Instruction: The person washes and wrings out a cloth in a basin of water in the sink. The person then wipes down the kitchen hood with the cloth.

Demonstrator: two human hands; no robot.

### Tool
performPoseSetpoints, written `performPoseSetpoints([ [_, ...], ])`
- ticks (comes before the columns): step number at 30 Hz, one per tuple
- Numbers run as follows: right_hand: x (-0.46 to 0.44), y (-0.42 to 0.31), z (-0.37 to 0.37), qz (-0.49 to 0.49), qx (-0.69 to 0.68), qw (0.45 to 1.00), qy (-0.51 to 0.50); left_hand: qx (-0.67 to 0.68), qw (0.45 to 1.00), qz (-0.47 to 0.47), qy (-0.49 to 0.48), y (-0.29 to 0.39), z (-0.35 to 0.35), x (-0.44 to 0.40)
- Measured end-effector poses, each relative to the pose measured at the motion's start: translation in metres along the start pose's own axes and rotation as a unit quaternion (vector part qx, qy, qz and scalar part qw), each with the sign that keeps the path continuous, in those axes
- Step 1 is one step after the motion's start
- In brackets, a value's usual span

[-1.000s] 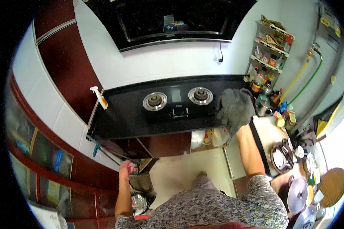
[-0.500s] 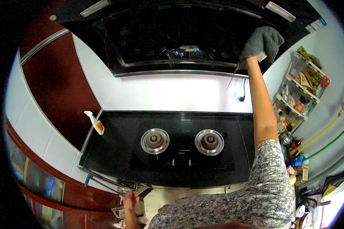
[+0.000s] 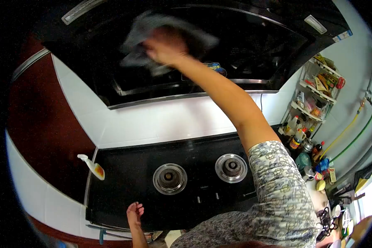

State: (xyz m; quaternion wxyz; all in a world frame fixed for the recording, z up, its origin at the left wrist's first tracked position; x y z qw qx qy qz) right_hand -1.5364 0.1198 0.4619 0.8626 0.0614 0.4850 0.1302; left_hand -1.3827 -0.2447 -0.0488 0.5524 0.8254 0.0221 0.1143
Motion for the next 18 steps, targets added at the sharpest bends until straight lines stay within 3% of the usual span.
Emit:
performPoseSetpoints([
  [1,-0.013,0.004,-0.035,0.203,-0.047,0.952,0.225,-0.022,1.000,-0.009,0.002,0.013,-0.014,-0.009],
  [2,-0.015,0.003,-0.021,0.131,-0.158,0.977,0.061,-0.024,0.999,-0.004,-0.022,0.020,-0.022,-0.017],
  [4,0.005,0.013,0.010,0.032,-0.295,0.949,0.105,-0.024,0.998,0.008,-0.065,0.029,-0.035,-0.026],
  [5,0.004,0.035,0.016,0.118,-0.241,0.953,0.143,-0.030,0.996,0.022,-0.077,0.029,-0.033,-0.026],
  [7,0.015,0.088,0.032,0.133,-0.193,0.957,0.169,-0.025,0.995,0.051,-0.085,0.013,-0.007,-0.033],
  [10,0.081,0.191,0.034,-0.220,-0.211,0.946,0.109,0.040,0.991,0.119,-0.041,-0.010,0.045,-0.034],
  [11,0.096,0.232,0.035,-0.278,-0.165,0.939,0.119,0.071,0.987,0.138,-0.029,-0.020,0.065,-0.035],
  [14,0.118,0.322,0.049,-0.365,0.046,0.908,0.199,0.101,0.987,0.127,0.016,-0.021,0.066,-0.015],
  [16,0.114,0.341,0.054,-0.433,0.159,0.859,0.221,0.098,0.988,0.114,0.034,-0.020,0.064,-0.014],
  [17,0.107,0.338,0.051,-0.457,0.198,0.837,0.225,0.187,0.973,0.134,-0.007,-0.018,0.060,-0.017],
  [18,0.100,0.333,0.049,-0.473,0.232,0.819,0.225,0.171,0.978,0.119,-0.009,-0.014,0.055,-0.018],
])
Point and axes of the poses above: each hand's wrist, its own x-axis away from the middle knuckle, its own z-axis out of the back of the hand, y = z × x, the point moved 1 cm from there along -x, towards the middle knuckle, and after that the axes turned 11 degrees about -z, right-handed, at the moved point
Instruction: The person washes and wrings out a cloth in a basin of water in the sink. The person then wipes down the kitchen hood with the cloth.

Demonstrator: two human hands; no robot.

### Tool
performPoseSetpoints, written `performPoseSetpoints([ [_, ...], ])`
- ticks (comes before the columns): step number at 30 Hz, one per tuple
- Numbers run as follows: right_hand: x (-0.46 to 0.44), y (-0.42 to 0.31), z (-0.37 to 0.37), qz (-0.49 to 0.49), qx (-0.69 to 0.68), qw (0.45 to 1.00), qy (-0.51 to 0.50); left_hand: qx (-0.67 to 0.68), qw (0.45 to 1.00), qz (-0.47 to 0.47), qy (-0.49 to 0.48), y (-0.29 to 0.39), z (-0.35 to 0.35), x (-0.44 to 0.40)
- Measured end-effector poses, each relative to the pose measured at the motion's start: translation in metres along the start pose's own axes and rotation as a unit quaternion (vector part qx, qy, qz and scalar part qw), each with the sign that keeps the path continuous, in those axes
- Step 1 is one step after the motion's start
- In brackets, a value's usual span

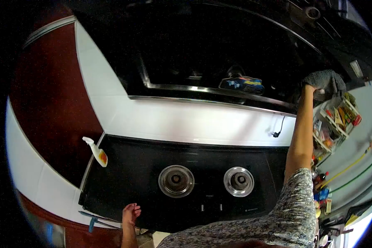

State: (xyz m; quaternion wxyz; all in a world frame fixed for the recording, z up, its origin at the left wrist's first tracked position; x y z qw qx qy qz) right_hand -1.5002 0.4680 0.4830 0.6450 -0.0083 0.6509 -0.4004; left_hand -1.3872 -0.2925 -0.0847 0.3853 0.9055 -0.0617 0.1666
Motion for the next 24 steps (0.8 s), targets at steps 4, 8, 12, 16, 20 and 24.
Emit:
performPoseSetpoints([
  [4,0.061,-0.090,0.021,0.062,-0.013,0.997,0.047,-0.101,0.994,-0.046,0.018,0.007,-0.049,0.002],
  [8,0.149,-0.206,0.072,0.177,-0.185,0.964,0.072,-0.143,0.988,-0.059,0.000,0.009,-0.064,-0.006],
  [12,0.217,-0.313,0.155,0.288,-0.404,0.865,0.080,-0.140,0.988,-0.066,0.005,0.007,-0.073,-0.006],
  [16,0.255,-0.368,0.219,0.379,-0.643,0.666,0.002,-0.119,0.991,-0.057,0.025,-0.002,-0.048,0.000],
  [20,0.279,-0.352,0.185,0.518,-0.556,0.614,-0.215,-0.113,0.990,-0.068,0.058,-0.012,-0.015,0.015],
  [24,0.272,-0.301,0.180,0.525,-0.352,0.640,-0.437,-0.100,0.989,-0.084,0.068,-0.015,0.011,0.030],
])
Point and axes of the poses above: each hand's wrist, its own x-axis away from the middle knuckle, its own z-axis out of the back of the hand, y = z × x, the point moved 1 cm from there along -x, towards the middle knuckle, and after that the axes turned 11 degrees about -z, right-handed, at the moved point
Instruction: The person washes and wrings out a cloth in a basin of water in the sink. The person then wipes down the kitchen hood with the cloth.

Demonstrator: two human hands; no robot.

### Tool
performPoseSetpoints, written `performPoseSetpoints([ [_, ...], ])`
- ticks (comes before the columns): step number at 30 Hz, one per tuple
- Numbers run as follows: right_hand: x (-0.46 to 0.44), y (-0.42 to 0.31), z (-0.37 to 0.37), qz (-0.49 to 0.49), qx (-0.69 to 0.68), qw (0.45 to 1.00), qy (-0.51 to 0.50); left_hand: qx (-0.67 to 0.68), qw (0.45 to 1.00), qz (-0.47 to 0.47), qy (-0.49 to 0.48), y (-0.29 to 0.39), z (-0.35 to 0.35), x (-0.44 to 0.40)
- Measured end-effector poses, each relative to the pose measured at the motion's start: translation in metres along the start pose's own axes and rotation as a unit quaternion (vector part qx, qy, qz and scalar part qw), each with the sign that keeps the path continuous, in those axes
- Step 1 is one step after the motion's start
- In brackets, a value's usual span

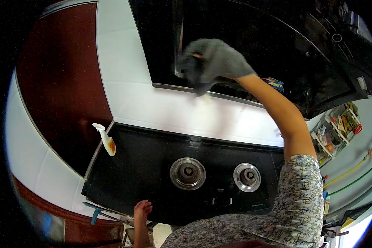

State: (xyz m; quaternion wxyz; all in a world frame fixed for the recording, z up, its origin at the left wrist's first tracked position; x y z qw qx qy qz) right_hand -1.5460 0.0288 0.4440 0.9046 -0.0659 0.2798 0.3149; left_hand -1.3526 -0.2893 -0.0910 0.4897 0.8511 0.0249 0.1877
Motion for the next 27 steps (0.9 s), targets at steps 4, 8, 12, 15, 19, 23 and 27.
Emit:
performPoseSetpoints([
  [4,0.049,0.068,0.029,-0.013,0.198,0.940,0.279,0.050,0.999,-0.001,0.011,-0.019,0.042,-0.004],
  [8,0.053,0.173,0.052,-0.188,0.040,0.922,0.337,0.123,0.992,0.010,-0.018,-0.023,0.061,-0.009],
  [12,0.002,0.138,0.033,-0.268,0.308,0.825,0.391,0.032,0.997,-0.003,0.064,0.011,0.019,0.010],
  [15,-0.035,0.035,-0.008,-0.205,0.549,0.767,0.263,0.056,0.998,0.001,-0.010,0.002,0.015,-0.006],
  [19,-0.044,0.018,-0.062,0.128,0.132,0.953,0.239,0.028,1.000,0.000,0.001,0.008,-0.013,-0.004],
  [23,-0.002,0.045,-0.083,0.052,-0.052,0.995,0.068,0.008,1.000,0.021,-0.005,0.011,-0.014,0.005],
  [27,0.068,0.097,-0.047,-0.038,-0.068,0.990,0.117,0.009,0.999,0.047,0.004,0.000,0.016,-0.003],
])
Point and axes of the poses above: each hand's wrist, its own x-axis away from the middle knuckle, its own z-axis out of the back of the hand, y = z × x, the point moved 1 cm from there along -x, towards the middle knuckle, and after that the axes turned 11 degrees about -z, right-handed, at the moved point
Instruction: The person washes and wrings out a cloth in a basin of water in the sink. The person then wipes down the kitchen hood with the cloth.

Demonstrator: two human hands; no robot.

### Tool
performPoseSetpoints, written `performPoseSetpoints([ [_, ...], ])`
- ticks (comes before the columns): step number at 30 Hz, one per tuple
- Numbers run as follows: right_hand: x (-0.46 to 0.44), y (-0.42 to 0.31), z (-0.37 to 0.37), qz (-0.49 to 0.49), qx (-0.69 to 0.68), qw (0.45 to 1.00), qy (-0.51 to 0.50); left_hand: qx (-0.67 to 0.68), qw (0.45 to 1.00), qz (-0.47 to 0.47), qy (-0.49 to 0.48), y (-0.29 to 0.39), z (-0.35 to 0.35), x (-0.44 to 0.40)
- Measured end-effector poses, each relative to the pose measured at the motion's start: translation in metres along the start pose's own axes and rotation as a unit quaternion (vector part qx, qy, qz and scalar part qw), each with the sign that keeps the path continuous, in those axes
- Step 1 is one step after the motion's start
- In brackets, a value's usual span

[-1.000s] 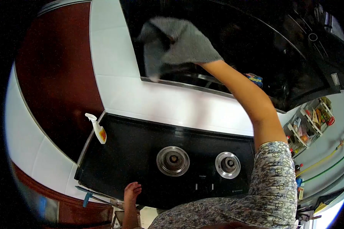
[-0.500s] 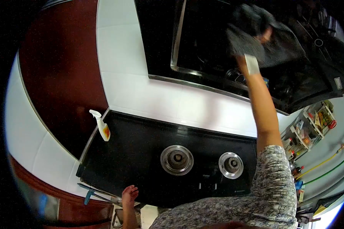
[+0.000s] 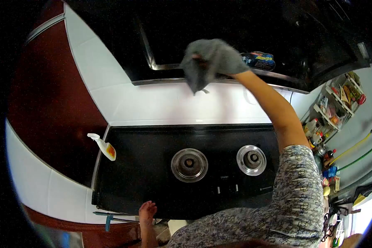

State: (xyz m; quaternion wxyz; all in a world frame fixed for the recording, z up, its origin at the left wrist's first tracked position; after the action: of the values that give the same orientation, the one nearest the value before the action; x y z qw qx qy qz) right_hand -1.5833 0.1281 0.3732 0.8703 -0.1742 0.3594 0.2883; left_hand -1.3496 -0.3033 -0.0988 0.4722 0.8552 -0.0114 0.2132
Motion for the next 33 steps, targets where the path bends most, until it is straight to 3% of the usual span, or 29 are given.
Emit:
performPoseSetpoints([
  [3,0.037,0.058,0.049,-0.074,0.209,0.973,0.069,-0.007,1.000,0.013,0.017,-0.002,0.017,-0.007],
  [4,0.057,0.108,0.058,-0.075,0.161,0.974,0.140,-0.006,1.000,0.014,0.021,-0.002,0.018,-0.007],
  [5,0.073,0.135,0.067,-0.105,0.371,0.861,0.332,-0.010,1.000,0.014,0.017,0.003,0.013,-0.004],
  [6,0.071,0.151,0.080,-0.208,0.235,0.855,0.414,-0.015,1.000,0.010,0.013,0.013,0.004,-0.001],
  [7,0.070,0.167,0.091,-0.280,0.080,0.813,0.504,-0.019,1.000,0.006,0.009,0.020,0.000,0.000],
  [8,0.056,0.153,0.103,-0.181,0.025,0.669,0.721,0.004,1.000,-0.008,-0.010,0.018,0.003,-0.003],
  [9,0.064,0.232,0.085,-0.261,0.234,0.717,0.603,0.025,0.999,-0.020,-0.029,0.011,0.009,-0.008],
  [10,0.071,0.309,0.065,-0.268,0.438,0.712,0.479,0.044,0.997,-0.032,-0.051,0.010,0.012,-0.012],
  [11,0.054,0.280,0.043,-0.384,0.589,0.653,0.279,0.022,0.999,-0.034,-0.034,0.015,0.002,-0.007],
  [12,0.034,0.237,0.027,-0.408,0.626,0.635,0.196,-0.001,0.999,-0.035,-0.018,0.022,-0.013,0.006],
  [14,-0.005,0.145,-0.017,-0.324,0.534,0.733,0.270,-0.005,0.999,-0.025,-0.035,0.016,-0.009,-0.003],
  [17,-0.051,0.020,-0.088,-0.031,0.214,0.920,0.328,-0.021,0.998,-0.019,-0.048,0.016,-0.023,-0.010],
  [19,-0.057,-0.011,-0.105,0.102,0.085,0.958,0.254,-0.042,0.997,-0.038,-0.048,0.021,-0.047,-0.002],
  [20,-0.059,-0.067,-0.043,-0.027,0.064,0.997,0.039,-0.049,0.997,-0.036,-0.056,0.019,-0.052,-0.005],
  [23,-0.068,0.001,-0.023,0.044,0.101,0.983,0.149,-0.047,0.996,-0.031,-0.074,0.013,-0.057,-0.010],
  [26,-0.030,-0.010,0.064,0.148,0.159,0.938,0.271,-0.032,0.998,-0.012,-0.052,-0.002,-0.045,-0.016],
  [28,-0.007,0.136,0.073,-0.049,-0.056,0.985,0.155,-0.061,0.995,-0.025,-0.072,-0.020,-0.016,-0.034],
  [29,0.017,0.145,0.107,-0.083,0.000,0.979,0.188,-0.093,0.989,-0.050,-0.105,-0.031,-0.001,-0.047],
  [30,0.044,0.159,0.134,-0.115,0.098,0.957,0.249,-0.064,0.996,-0.013,-0.061,-0.025,-0.013,-0.036],
  [31,0.067,0.182,0.155,-0.161,0.163,0.926,0.301,-0.034,0.999,0.023,-0.016,-0.018,-0.027,-0.025],
  [33,0.106,0.220,0.180,-0.269,0.247,0.840,0.402,-0.052,0.997,0.024,-0.054,-0.013,-0.057,-0.013],
])
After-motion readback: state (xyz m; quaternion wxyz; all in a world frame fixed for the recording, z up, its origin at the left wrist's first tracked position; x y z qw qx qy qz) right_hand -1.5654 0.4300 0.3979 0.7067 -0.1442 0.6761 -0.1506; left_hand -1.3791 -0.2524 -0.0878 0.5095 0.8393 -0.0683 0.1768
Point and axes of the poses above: each hand's wrist, its own x-axis away from the middle knuckle, its own z-axis out of the back of the hand, y = z × x, the point moved 1 cm from there along -x, towards the middle knuckle, and after that the axes turned 11 degrees about -z, right-handed, at the moved point
